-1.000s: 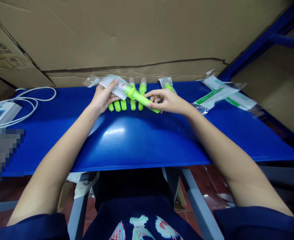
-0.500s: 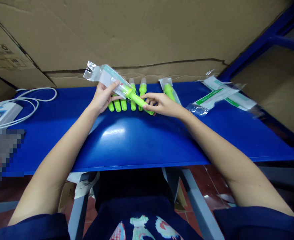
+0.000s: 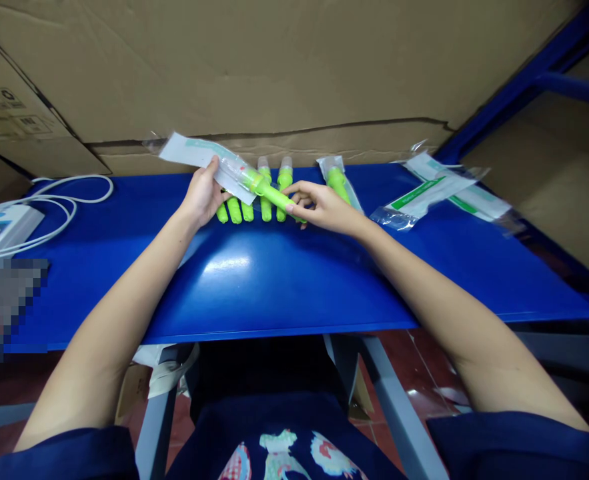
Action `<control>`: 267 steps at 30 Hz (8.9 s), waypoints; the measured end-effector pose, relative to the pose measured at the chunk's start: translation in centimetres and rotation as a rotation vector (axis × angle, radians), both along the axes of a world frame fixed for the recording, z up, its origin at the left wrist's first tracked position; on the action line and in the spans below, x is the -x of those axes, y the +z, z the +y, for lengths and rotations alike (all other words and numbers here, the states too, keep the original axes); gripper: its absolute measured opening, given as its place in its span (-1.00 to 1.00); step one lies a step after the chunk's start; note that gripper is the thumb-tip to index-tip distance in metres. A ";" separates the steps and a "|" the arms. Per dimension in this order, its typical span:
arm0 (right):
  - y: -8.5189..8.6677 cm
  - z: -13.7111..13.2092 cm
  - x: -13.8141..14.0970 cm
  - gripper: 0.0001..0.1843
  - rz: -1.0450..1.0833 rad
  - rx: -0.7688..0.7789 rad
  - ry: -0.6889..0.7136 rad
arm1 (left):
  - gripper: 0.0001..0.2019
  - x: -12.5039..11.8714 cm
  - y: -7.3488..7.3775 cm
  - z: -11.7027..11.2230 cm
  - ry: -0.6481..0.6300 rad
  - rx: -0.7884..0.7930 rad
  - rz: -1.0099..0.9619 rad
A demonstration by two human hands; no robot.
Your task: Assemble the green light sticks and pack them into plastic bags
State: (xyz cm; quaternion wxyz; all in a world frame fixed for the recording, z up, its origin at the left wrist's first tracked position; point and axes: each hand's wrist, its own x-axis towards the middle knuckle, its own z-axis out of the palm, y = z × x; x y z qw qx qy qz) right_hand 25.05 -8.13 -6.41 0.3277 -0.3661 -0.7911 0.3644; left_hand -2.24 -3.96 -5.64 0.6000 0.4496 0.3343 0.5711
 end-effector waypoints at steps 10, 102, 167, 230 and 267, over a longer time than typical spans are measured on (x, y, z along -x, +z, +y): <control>-0.6 -0.5 0.7 -0.51 -0.108 -0.350 -0.179 | -0.61 -0.1 0.6 -0.1 0.043 0.021 0.024; -0.2 0.7 0.0 -0.23 0.209 0.009 -0.142 | -0.74 -3.2 1.2 -4.0 -0.143 0.099 -0.021; 3.7 -0.9 -1.6 -0.51 0.172 0.093 0.029 | -0.83 -0.6 1.5 -2.6 -0.158 0.185 0.175; 1.2 -3.0 2.5 -0.58 0.210 0.747 0.224 | -0.57 -0.8 3.2 -4.9 -0.635 0.250 0.666; 0.3 -1.8 2.2 -0.54 0.341 0.793 0.091 | -0.59 -1.6 1.7 -4.7 -0.471 0.144 0.643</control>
